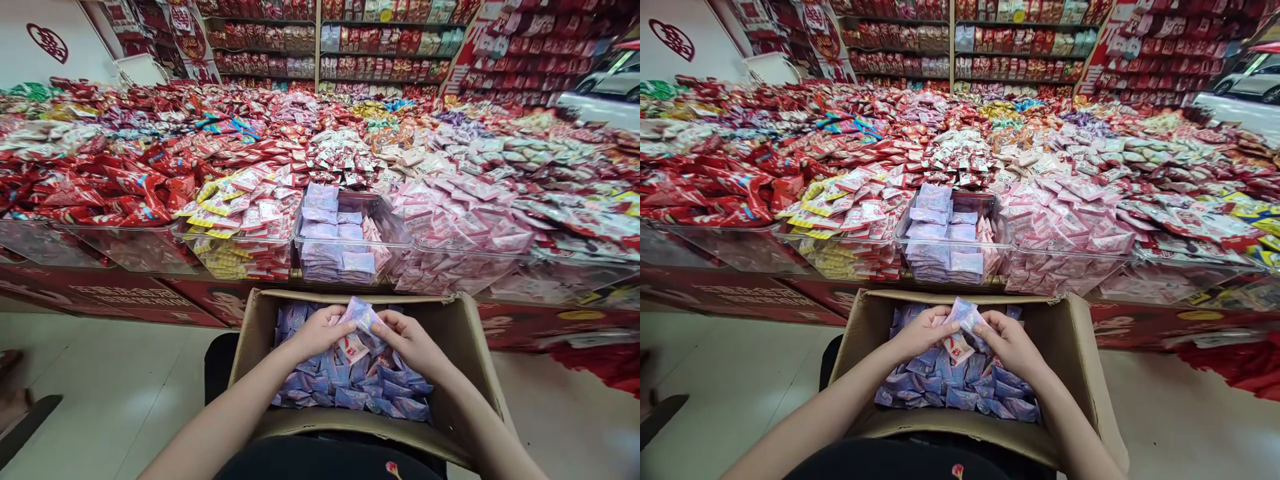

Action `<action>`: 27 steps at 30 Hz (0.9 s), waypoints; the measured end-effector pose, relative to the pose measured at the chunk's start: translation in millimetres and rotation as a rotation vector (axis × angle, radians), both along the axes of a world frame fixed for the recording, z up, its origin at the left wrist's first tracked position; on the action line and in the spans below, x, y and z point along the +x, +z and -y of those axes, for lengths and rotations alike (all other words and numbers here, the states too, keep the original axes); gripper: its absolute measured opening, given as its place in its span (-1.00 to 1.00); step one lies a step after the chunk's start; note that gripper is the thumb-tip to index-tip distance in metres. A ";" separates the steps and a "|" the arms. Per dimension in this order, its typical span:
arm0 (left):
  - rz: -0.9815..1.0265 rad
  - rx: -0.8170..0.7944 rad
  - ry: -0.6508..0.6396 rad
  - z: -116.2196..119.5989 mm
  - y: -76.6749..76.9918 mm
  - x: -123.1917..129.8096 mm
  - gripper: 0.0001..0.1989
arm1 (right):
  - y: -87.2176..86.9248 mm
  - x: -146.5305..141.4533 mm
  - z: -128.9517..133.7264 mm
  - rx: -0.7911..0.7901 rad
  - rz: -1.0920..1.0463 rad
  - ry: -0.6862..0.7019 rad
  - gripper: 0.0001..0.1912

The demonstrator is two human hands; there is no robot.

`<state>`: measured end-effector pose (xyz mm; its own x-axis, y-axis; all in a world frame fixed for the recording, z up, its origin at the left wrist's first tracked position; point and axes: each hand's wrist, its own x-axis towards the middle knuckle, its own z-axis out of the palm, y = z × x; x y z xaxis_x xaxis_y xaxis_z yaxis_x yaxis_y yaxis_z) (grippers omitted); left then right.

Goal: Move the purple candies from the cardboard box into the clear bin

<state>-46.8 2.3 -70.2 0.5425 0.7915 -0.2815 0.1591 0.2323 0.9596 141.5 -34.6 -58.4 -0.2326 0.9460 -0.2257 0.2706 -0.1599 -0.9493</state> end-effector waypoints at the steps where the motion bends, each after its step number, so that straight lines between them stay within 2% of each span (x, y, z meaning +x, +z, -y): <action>1: -0.051 0.037 -0.025 -0.5 -1.2 -1.7 -0.65 | 3.9 0.6 1.7 0.044 0.064 -0.019 -0.70; 4: -0.157 0.116 -0.064 -0.7 -2.7 -6.0 -0.69 | 14.0 -0.1 6.3 0.278 0.266 -0.099 -0.76; 7: -0.070 0.125 -0.096 2.0 1.7 -5.2 -0.62 | 15.2 -6.3 8.9 0.561 0.398 -0.122 -0.84; 10: 0.090 -0.050 -0.144 5.6 8.7 -0.7 -0.52 | 12.4 -14.8 10.7 0.765 0.447 -0.107 -0.79; 12: 0.131 -0.166 -0.108 7.1 11.7 1.9 -0.55 | 13.5 -18.5 12.5 0.804 0.443 -0.053 -0.71; 15: 0.133 -0.175 0.009 7.1 12.5 3.3 -0.66 | 19.4 -19.6 15.3 0.635 0.344 0.089 -0.54; 17: 0.141 -0.141 0.066 6.4 11.3 3.3 -0.70 | 21.7 -19.5 15.5 0.434 0.215 0.089 -0.50; 21: 0.184 -0.092 0.122 7.0 7.4 4.6 -0.73 | 16.3 -23.6 10.2 0.129 -0.059 -0.092 -0.67; 27: 0.255 -0.141 0.238 11.1 5.6 9.9 -0.71 | 6.6 -30.2 5.2 -0.069 -0.344 -0.380 -0.68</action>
<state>-36.9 -8.9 -64.6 0.4143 0.8671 -0.2765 -0.1549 0.3666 0.9174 111.3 -39.7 -51.8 0.0530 0.9636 -0.2619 -0.1448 -0.2521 -0.9568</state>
